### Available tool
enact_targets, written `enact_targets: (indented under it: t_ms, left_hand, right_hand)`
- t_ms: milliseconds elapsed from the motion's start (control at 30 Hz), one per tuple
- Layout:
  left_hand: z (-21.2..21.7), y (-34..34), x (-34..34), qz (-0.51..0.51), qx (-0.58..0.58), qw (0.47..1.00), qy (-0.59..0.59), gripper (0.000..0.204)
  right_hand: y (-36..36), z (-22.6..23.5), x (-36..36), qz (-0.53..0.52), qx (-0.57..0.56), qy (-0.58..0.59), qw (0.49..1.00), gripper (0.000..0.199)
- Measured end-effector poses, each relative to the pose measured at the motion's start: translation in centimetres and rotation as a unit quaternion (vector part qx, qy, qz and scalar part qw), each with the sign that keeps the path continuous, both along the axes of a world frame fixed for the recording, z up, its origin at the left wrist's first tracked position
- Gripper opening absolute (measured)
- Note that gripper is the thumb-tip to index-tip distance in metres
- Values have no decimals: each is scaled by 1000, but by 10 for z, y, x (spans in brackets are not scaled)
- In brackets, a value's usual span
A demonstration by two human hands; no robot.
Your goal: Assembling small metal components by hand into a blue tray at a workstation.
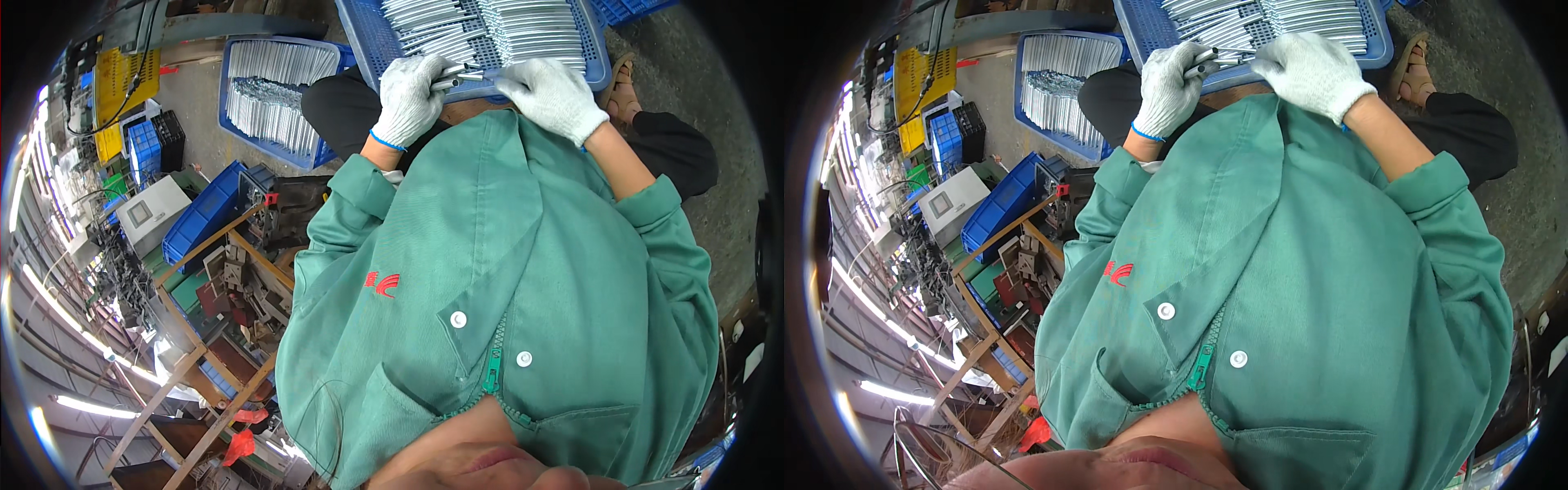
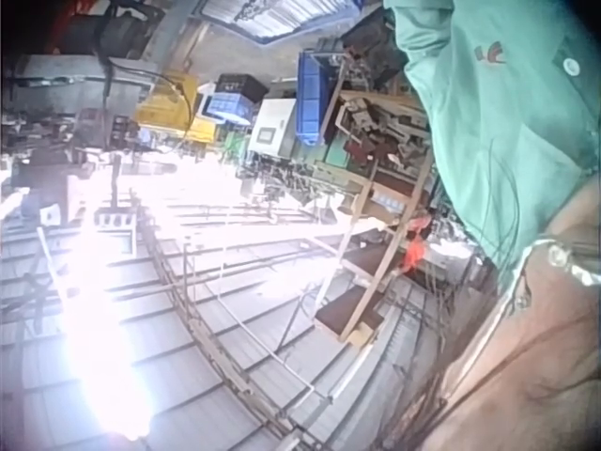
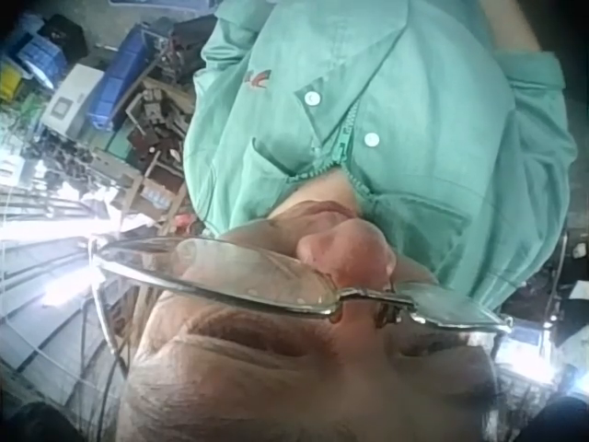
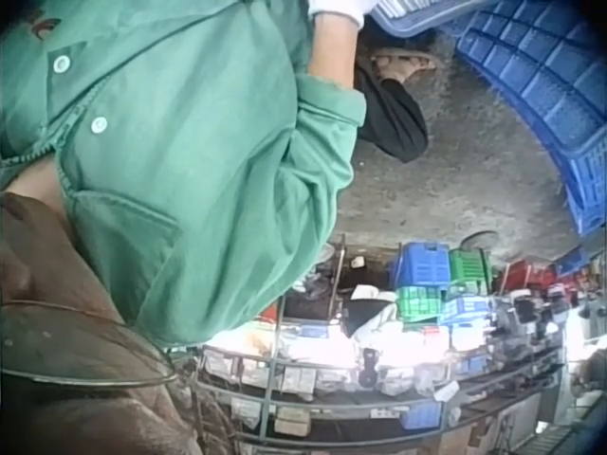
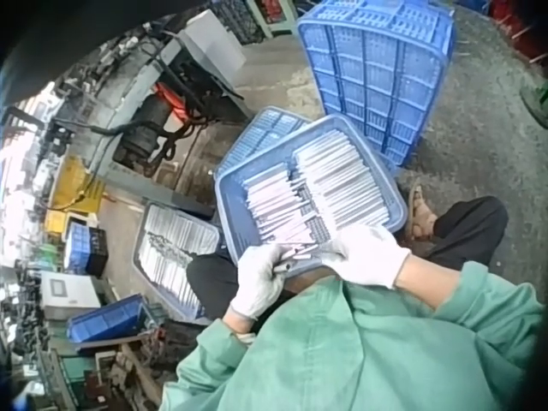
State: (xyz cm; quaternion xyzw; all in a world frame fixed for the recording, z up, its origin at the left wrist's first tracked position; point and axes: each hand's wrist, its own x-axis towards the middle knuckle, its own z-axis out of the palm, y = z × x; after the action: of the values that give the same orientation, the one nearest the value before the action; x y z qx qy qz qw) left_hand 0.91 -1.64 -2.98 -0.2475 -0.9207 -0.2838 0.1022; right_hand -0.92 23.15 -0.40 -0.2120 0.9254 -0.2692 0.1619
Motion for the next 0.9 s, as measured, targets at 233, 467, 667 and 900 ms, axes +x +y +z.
enact_targets:
  t_ms: [233,467,667,900]
  left_hand:
    - [-10,-7,-1,6,-24,1000,-19,22]
    - [-62,-29,-13,6,-122,991,-60,20]
    - [-41,-17,-13,-36,-91,991,-97,17]
    - [-12,-12,-13,-65,-4,991,-118,17]
  right_hand:
    - [-1,1,-5,-16,-35,-44,998,40]
    - [4,-19,-2,-34,33,24,999,42]
    - [8,-24,2,-37,13,73,997,37]
    - [5,-11,2,-20,-4,84,996,36]
